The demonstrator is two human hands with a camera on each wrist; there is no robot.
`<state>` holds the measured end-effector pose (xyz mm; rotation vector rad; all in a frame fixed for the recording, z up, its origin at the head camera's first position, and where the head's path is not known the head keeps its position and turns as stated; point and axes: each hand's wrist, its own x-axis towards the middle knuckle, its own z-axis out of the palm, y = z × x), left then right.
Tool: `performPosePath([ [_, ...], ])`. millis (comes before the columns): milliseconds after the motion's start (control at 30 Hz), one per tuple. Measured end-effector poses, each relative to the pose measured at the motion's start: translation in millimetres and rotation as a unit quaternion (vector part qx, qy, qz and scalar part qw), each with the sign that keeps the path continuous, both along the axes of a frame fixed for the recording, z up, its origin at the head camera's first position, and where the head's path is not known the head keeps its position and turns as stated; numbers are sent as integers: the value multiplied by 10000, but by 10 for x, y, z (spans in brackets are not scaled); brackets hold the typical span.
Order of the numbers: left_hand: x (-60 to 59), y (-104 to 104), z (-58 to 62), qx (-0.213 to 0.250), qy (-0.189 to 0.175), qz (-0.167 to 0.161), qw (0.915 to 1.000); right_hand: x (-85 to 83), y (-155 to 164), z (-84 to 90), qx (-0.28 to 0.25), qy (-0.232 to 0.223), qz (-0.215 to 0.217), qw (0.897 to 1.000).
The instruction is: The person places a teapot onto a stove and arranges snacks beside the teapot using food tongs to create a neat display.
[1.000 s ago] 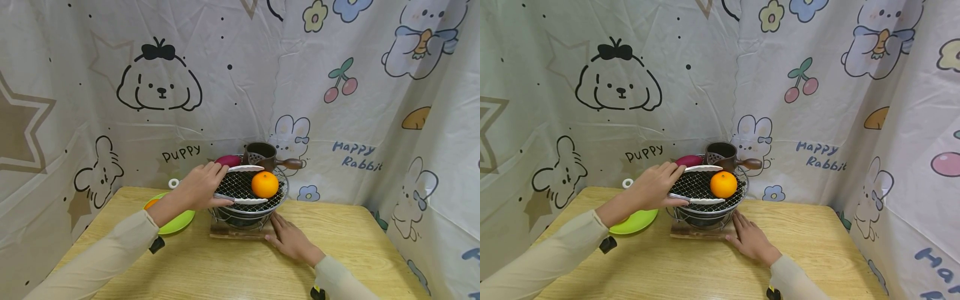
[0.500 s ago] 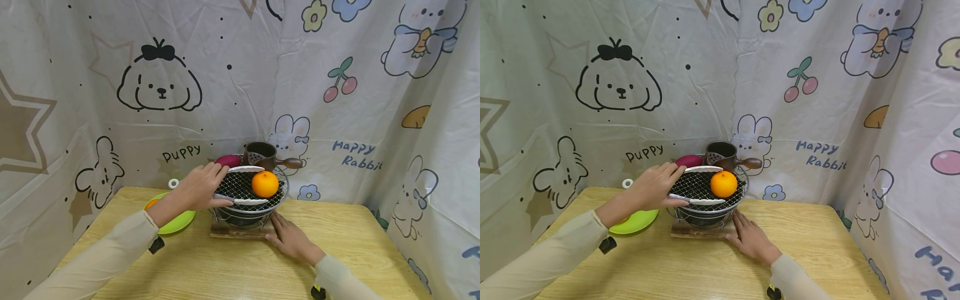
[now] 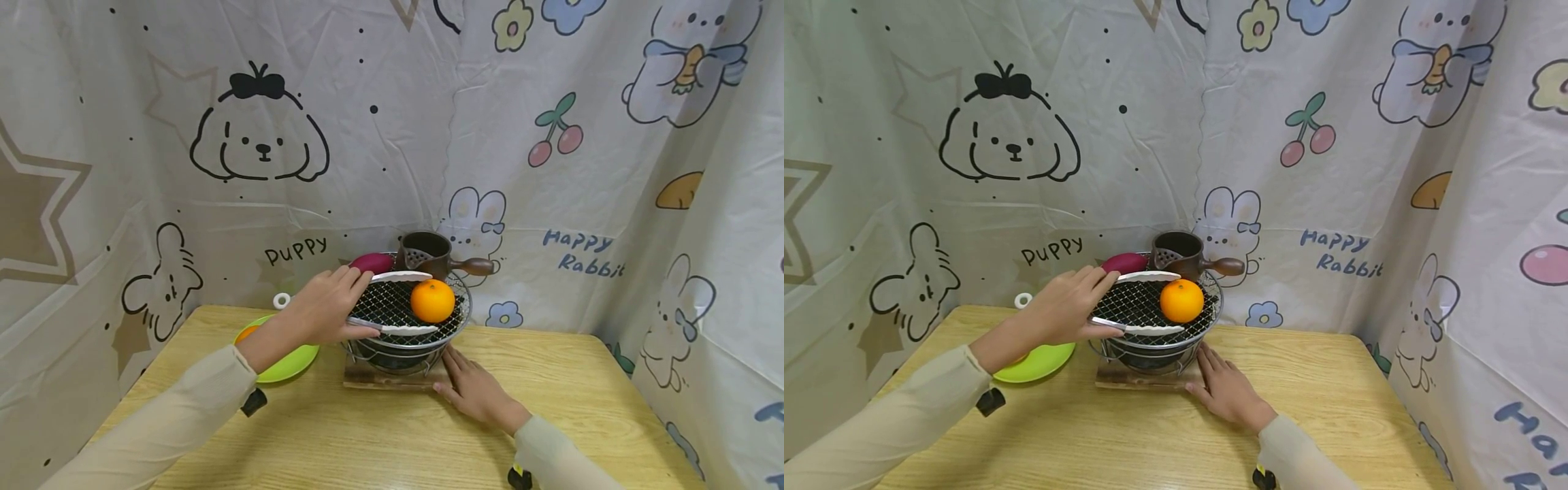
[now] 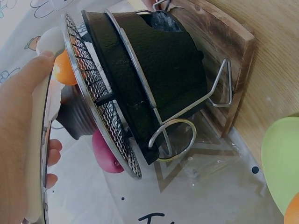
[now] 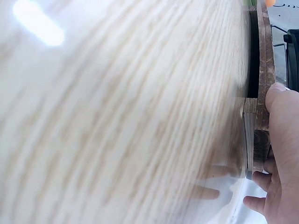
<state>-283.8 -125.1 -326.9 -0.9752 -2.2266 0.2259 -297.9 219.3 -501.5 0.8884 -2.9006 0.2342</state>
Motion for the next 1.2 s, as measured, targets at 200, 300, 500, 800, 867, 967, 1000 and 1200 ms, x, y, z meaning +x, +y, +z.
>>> performPosePath([
  [200, -3, -1, -1, 26, 118, -76, 9999, 7, 5, 3, -1, 11, 3, 10000],
  [300, -4, -4, 5, 46, 182, -119, 9998, 6, 3, 1, -17, 42, 26, 10000],
  [500, -4, -22, 13, 201, 315, -278, 9989, -1, -5, -5, 5, 31, 15, 10000],
  [800, 5, -41, 44, 280, 410, -393, 9980, 2, -20, 17, 7, -62, -3, 10000],
  [867, 12, -47, 53, 310, 434, -413, 9977, -1, -19, 15, 15, -65, -5, 10000],
  [967, 13, -57, 62, 345, 464, -434, 9974, -4, -19, 14, 3, -76, -4, 10000],
  [1000, 14, -60, 68, 355, 464, -432, 9974, -5, -18, 15, 4, -94, -12, 10000],
  [1200, 24, -91, 92, 505, 489, -484, 9964, -1, -19, 24, 5, -143, -40, 9999],
])
